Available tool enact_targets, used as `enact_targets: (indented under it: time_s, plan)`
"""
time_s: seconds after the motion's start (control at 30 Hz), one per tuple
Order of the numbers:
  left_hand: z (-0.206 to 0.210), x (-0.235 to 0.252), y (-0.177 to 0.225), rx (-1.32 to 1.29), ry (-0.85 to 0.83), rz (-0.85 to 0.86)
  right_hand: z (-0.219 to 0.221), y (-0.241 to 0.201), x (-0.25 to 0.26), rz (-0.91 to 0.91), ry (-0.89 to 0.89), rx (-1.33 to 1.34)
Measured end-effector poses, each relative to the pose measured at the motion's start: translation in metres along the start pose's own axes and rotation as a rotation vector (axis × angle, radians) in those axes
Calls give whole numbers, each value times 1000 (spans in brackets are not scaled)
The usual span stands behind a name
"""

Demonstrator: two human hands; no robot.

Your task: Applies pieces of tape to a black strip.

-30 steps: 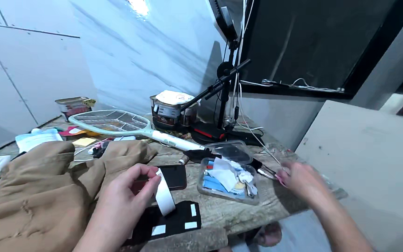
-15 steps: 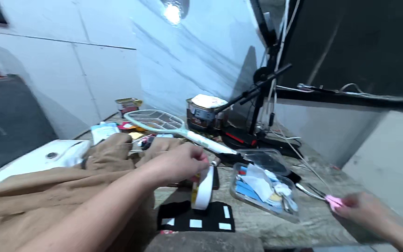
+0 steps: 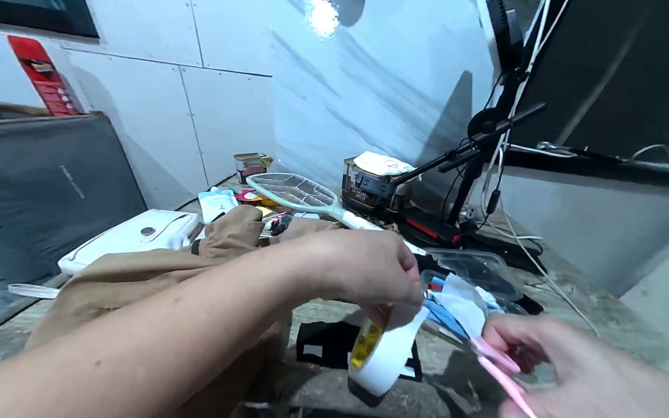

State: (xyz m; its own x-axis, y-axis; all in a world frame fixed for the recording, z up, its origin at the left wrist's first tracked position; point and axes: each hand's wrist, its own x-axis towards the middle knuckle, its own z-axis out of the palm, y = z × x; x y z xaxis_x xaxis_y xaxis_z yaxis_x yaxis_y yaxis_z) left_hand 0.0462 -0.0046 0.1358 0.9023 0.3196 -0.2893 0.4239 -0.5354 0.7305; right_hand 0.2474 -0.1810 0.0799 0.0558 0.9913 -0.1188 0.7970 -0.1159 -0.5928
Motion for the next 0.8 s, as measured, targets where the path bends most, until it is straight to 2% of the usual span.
enact_targets:
  time_s: [0.23,0.8]
  plan:
    - [3,-11,-3,-16,-19,69,-1,-13,3,-11,-59,1]
    - [4,-13,-10,-50,-36,120,4,-23,6,-49,-75,-16]
